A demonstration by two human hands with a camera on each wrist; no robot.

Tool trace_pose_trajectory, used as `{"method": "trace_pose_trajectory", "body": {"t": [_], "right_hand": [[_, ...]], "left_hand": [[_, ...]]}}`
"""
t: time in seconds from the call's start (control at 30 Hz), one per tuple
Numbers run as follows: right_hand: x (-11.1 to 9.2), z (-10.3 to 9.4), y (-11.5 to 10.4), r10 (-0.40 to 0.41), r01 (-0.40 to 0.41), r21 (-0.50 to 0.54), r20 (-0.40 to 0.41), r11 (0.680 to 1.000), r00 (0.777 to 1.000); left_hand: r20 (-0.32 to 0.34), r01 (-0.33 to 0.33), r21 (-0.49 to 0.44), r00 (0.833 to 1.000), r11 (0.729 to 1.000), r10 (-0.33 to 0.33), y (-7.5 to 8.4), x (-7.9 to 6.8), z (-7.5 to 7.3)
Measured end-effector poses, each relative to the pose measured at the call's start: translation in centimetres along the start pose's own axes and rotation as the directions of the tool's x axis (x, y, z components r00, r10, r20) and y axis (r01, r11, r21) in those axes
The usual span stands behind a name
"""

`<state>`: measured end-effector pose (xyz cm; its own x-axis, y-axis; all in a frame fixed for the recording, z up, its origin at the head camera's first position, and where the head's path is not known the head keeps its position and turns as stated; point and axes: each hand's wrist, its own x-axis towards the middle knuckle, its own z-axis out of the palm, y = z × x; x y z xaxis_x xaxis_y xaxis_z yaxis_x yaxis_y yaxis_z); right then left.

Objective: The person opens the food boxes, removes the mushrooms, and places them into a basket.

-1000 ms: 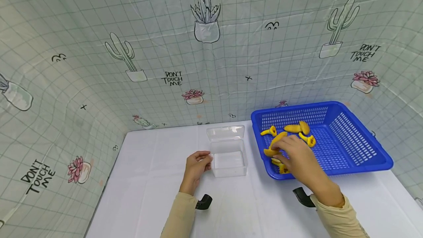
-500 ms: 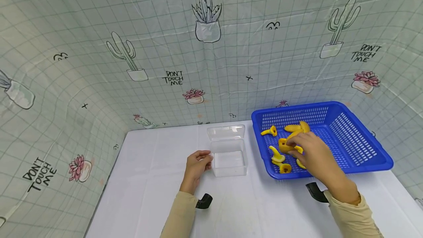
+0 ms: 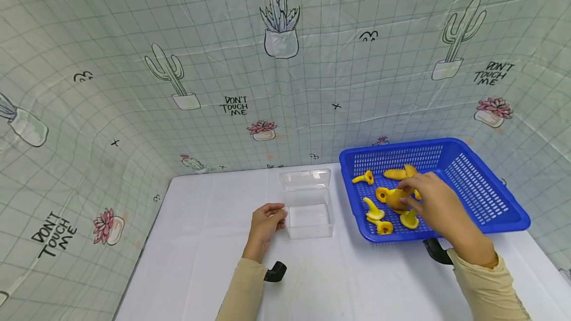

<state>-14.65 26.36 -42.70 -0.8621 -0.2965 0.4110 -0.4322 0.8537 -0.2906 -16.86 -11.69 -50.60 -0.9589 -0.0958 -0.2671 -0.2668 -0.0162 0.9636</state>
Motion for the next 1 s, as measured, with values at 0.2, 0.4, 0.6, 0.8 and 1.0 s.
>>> {"method": "trace_pose_trajectory", "body": {"t": [0.2, 0.4, 0.6, 0.8, 1.0], "right_hand": [[-0.1, 0.1, -0.2, 0.036, -0.037, 0.012, 0.044, 0.999, 0.998], [-0.5, 0.3, -0.3, 0.048, -0.049, 0.021, 0.046, 0.999, 0.998], [-1.2, 0.5, 0.0, 0.058, -0.058, 0.013, 0.018, 0.998, 0.998], [-1.9, 0.5, 0.7, 0.098, -0.099, 0.017, 0.018, 0.995, 0.995], [-2.5, 0.6, 1.3, 0.091, -0.091, 0.01, -0.028, 0.996, 0.995]], "left_hand": [[-0.004, 0.006, -0.005, 1.0, 1.0, -0.006, 0.0, 0.1, 0.0], [0.007, 0.006, -0.015, 1.0, 1.0, -0.006, 0.0, 0.1, -0.2], [0.025, 0.003, -0.036, 1.0, 0.999, -0.002, 0.1, -0.2, -0.5], [0.045, 0.002, -0.064, 0.999, 0.998, 0.001, 0.3, -0.3, -0.6], [0.064, 0.011, -0.081, 0.998, 0.997, -0.006, 0.2, -0.2, -0.8]]}}
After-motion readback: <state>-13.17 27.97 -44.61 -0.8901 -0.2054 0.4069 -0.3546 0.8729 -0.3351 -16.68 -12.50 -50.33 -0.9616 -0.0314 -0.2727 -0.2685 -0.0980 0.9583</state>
